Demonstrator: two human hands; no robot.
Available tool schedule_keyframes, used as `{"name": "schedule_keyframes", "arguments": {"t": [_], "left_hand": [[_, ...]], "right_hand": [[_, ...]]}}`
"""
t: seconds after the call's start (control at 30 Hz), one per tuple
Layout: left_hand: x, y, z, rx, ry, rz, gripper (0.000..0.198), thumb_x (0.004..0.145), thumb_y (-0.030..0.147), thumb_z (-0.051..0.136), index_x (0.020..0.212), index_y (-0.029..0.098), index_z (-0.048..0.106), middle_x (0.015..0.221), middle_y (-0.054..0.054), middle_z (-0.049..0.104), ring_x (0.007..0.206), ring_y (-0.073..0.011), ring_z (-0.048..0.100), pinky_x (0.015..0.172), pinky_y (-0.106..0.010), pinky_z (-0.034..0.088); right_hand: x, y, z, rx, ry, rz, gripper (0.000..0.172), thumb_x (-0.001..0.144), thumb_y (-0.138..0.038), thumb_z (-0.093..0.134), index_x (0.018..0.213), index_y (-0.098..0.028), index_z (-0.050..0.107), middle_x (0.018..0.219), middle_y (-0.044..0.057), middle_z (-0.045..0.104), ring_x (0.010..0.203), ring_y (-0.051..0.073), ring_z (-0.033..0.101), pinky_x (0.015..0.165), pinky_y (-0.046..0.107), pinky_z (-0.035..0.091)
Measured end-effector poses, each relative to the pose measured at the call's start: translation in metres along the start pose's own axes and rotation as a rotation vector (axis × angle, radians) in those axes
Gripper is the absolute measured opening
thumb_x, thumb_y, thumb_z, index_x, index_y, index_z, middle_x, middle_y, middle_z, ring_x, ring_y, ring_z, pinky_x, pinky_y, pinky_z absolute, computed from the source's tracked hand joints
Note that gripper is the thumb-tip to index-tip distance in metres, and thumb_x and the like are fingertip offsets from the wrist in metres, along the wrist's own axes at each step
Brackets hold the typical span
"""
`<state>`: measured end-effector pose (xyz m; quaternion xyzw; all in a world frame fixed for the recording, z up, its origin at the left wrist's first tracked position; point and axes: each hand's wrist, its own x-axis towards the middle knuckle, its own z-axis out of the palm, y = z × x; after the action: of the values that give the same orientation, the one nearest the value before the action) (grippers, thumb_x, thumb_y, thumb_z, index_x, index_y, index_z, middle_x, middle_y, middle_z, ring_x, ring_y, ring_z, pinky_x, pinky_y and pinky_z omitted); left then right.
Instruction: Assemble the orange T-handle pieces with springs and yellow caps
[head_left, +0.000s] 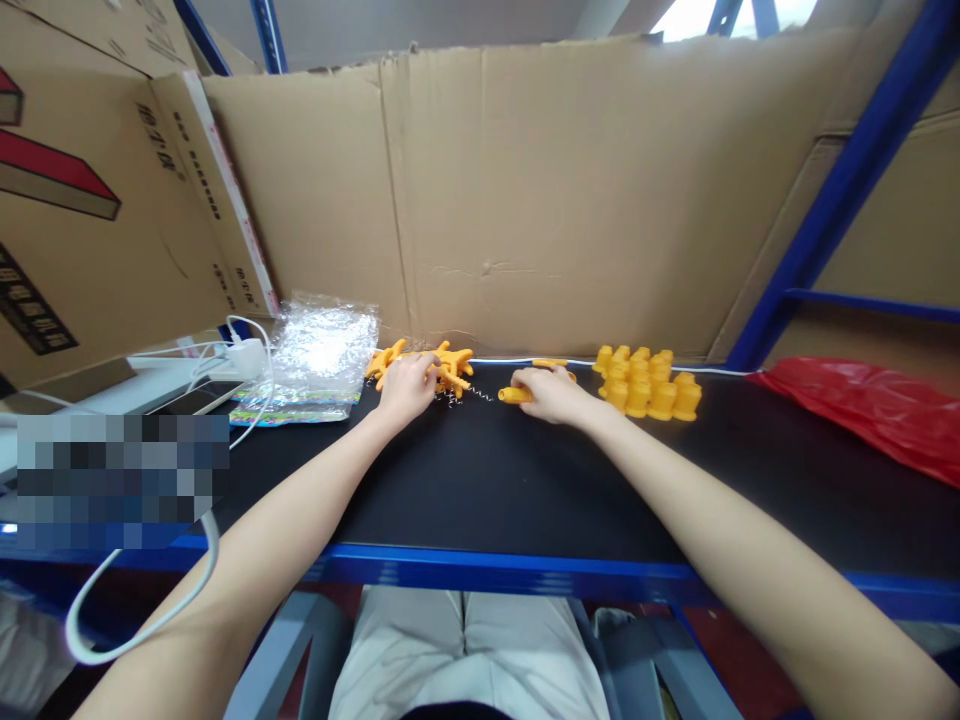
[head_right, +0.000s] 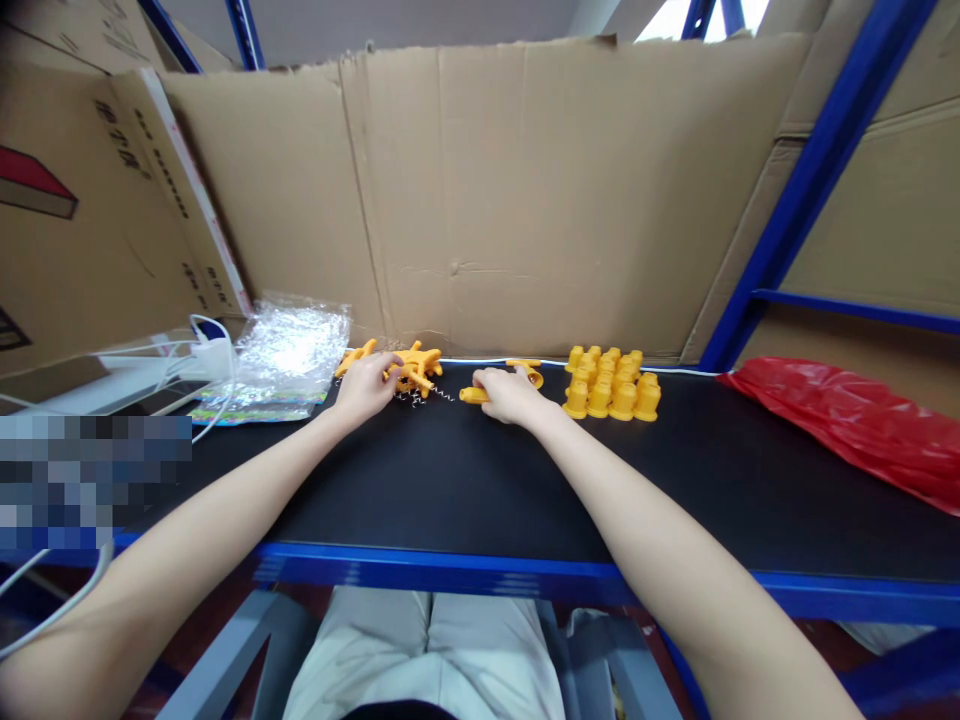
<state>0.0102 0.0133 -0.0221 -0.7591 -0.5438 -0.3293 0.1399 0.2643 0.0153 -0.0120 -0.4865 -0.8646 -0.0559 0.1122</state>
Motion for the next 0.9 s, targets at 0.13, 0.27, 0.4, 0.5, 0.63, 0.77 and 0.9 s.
{"name": "schedule_keyframes", "arguments": {"t": [0.13,0.27,0.4,0.5,0.63,0.77,0.9], "left_hand": [[0.0,0.002,0.0,-0.002,0.008,0.006,0.022,0.083,0.018,0.043,0.094,0.018,0.062,0.09,-0.006,0.067,0.085,-0.0206,0.06,0.078,-0.033,0.042],[0.0,0.002,-0.002,-0.021,0.022,0.002,0.021,0.083,0.018,0.044,0.095,0.017,0.062,0.091,-0.006,0.067,0.085,-0.0204,0.06,0.08,-0.034,0.042],[-0.001,0.005,-0.001,-0.055,0.04,0.009,0.021,0.084,0.02,0.045,0.097,0.017,0.061,0.093,-0.006,0.067,0.087,-0.0206,0.061,0.082,-0.035,0.043],[-0.003,0.009,0.003,-0.111,0.069,0.066,0.02,0.085,0.022,0.045,0.098,0.018,0.06,0.092,-0.006,0.067,0.086,-0.0193,0.061,0.081,-0.035,0.044],[-0.006,0.013,0.008,-0.229,0.053,0.047,0.022,0.083,0.024,0.049,0.103,0.019,0.058,0.088,-0.004,0.066,0.077,-0.016,0.061,0.076,-0.032,0.047],[-0.007,0.014,0.009,-0.367,-0.035,-0.097,0.031,0.079,0.025,0.054,0.109,0.017,0.054,0.079,-0.002,0.064,0.068,-0.0138,0.06,0.071,-0.031,0.049],[-0.007,0.012,0.013,-0.455,-0.148,-0.201,0.039,0.077,0.028,0.057,0.113,0.016,0.051,0.075,-0.001,0.064,0.068,-0.0143,0.061,0.072,-0.031,0.049]], "right_hand": [[-0.001,-0.003,0.0,-0.015,-0.022,-0.019,0.018,0.074,-0.017,0.054,0.092,-0.02,0.056,0.101,0.005,0.065,0.096,0.024,0.058,0.089,0.041,0.032],[-0.001,-0.007,-0.001,0.018,-0.021,-0.028,0.018,0.075,-0.022,0.056,0.093,-0.02,0.059,0.102,0.006,0.066,0.095,0.024,0.059,0.084,0.037,0.037],[0.0,-0.01,-0.001,0.164,-0.007,-0.028,0.019,0.076,-0.026,0.058,0.094,-0.019,0.061,0.099,0.006,0.066,0.087,0.021,0.061,0.073,0.028,0.042],[0.001,-0.013,-0.002,0.235,0.025,-0.026,0.02,0.077,-0.027,0.058,0.094,-0.018,0.061,0.095,0.006,0.067,0.083,0.02,0.061,0.069,0.026,0.043],[-0.001,-0.014,-0.002,0.235,0.018,-0.014,0.017,0.077,-0.025,0.058,0.092,-0.018,0.06,0.095,0.006,0.067,0.083,0.02,0.061,0.069,0.026,0.043],[0.0,-0.008,0.001,0.196,0.04,-0.012,0.019,0.079,-0.023,0.057,0.096,-0.017,0.059,0.102,0.008,0.065,0.089,0.02,0.06,0.077,0.028,0.044],[0.002,0.001,0.005,0.155,0.093,-0.053,0.022,0.08,-0.024,0.056,0.102,-0.017,0.058,0.106,0.009,0.063,0.095,0.021,0.058,0.084,0.029,0.042]]}}
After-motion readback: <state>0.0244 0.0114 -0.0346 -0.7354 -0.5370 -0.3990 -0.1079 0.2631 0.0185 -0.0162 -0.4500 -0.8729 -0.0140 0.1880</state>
